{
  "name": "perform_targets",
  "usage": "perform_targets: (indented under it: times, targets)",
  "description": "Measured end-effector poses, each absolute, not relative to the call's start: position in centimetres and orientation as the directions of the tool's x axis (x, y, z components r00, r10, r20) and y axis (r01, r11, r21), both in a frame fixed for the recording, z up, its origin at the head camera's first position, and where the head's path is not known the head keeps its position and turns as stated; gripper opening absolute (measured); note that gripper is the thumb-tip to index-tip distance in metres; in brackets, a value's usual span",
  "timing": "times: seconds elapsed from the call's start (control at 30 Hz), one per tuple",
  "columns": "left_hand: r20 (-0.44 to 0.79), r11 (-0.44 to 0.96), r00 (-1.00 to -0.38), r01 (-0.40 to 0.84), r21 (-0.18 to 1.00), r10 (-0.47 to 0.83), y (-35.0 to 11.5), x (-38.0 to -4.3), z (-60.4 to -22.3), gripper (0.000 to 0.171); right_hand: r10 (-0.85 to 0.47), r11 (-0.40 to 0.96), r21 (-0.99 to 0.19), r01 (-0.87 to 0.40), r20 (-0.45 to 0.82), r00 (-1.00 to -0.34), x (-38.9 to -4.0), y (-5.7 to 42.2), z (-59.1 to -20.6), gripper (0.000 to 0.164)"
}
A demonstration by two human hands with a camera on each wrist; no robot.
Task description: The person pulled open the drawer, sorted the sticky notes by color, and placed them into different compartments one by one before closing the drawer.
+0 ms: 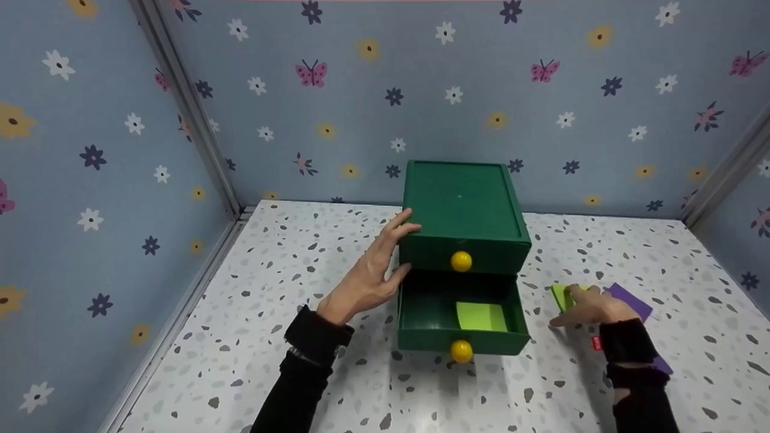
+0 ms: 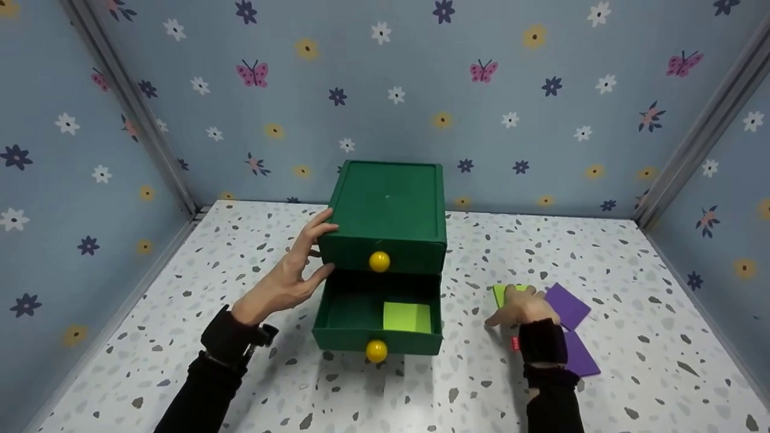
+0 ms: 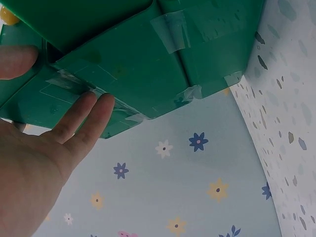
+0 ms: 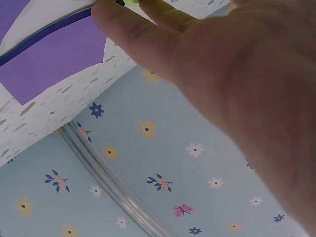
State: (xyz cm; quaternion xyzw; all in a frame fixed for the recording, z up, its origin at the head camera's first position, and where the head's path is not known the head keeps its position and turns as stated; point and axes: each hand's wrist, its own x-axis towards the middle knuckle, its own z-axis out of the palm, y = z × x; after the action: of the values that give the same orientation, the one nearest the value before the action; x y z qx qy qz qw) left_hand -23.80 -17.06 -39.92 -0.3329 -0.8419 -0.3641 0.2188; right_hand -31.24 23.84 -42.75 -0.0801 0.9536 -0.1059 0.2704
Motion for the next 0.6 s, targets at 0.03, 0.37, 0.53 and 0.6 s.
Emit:
perform_targets:
  times: [0.03,0.37,0.53,0.6]
  targets:
    - [0.608,0.512,-0.683,0.72,0.469,0.404,-17.0,-23.8,-40.0,0.064,-0.201,0.966,-0.246,-0.083,-0.504,-0.84,-31.1,23.9,-42.8,0.111]
    - [0.604,0.507,-0.678,0.727,0.463,0.42,-16.2,-24.3,-40.0,0.065,-0.184,0.959,-0.281,-0.043,-0.5,-0.846,-30.5,24.7,-43.3,0.109]
    - [0.596,0.507,-0.684,0.722,0.471,0.421,-16.6,-24.0,-40.0,0.064,-0.179,0.967,-0.246,-0.061,-0.491,-0.852,-31.1,24.1,-43.3,0.106]
    - [0.6,0.512,-0.689,0.715,0.476,0.406,-17.1,-23.9,-39.9,0.064,-0.186,0.972,-0.218,-0.09,-0.473,-0.861,-31.7,23.4,-43.1,0.103]
